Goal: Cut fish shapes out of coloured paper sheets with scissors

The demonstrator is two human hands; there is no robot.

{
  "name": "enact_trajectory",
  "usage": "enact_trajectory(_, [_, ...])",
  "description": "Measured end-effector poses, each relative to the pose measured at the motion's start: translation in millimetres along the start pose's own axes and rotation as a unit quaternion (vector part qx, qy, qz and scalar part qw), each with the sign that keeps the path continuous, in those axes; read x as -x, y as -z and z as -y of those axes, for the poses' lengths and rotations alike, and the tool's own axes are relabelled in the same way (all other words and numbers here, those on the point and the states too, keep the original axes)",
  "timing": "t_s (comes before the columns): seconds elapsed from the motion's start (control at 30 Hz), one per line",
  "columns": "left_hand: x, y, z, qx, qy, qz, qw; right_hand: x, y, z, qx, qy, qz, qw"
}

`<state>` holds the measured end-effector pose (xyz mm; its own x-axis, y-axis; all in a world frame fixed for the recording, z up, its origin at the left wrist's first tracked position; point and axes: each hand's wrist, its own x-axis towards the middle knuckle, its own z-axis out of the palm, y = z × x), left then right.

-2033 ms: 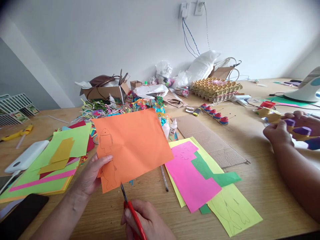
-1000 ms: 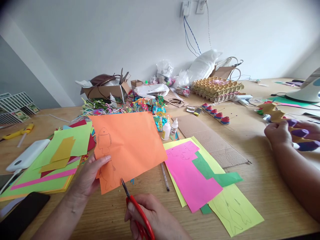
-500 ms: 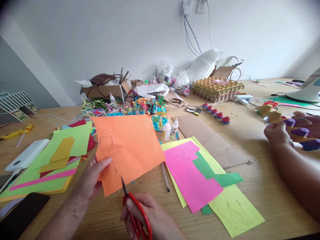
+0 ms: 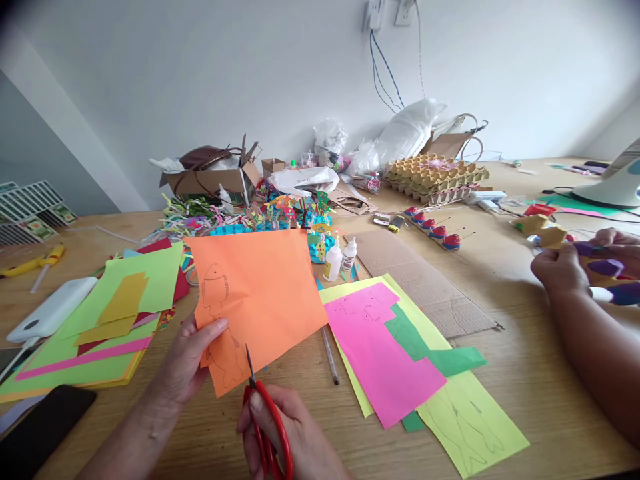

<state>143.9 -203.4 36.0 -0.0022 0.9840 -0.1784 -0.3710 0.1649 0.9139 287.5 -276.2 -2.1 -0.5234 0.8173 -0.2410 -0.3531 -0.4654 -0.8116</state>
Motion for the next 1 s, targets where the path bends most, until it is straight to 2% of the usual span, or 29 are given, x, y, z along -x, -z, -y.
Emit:
enact_trajectory(0.3, [-0.8,2.9,2.9,-0.011,0.01,0.004,1.0,3.0,-2.1,-1.1,0.038,-0.036,-0.056,0.997])
enact_trajectory(0.67, [3.2,0.5,4.7,0.003,0.038,0.027,0.999,-2.2,0.4,0.9,0.022,-0.018,-0.023,0.999])
enact_trajectory(1.0, [1.7,0.1,10.0,0.009,0.04,0.041,0.998,-1.5,0.9,-0.7,0.055,-0.034,-0.062,0.996])
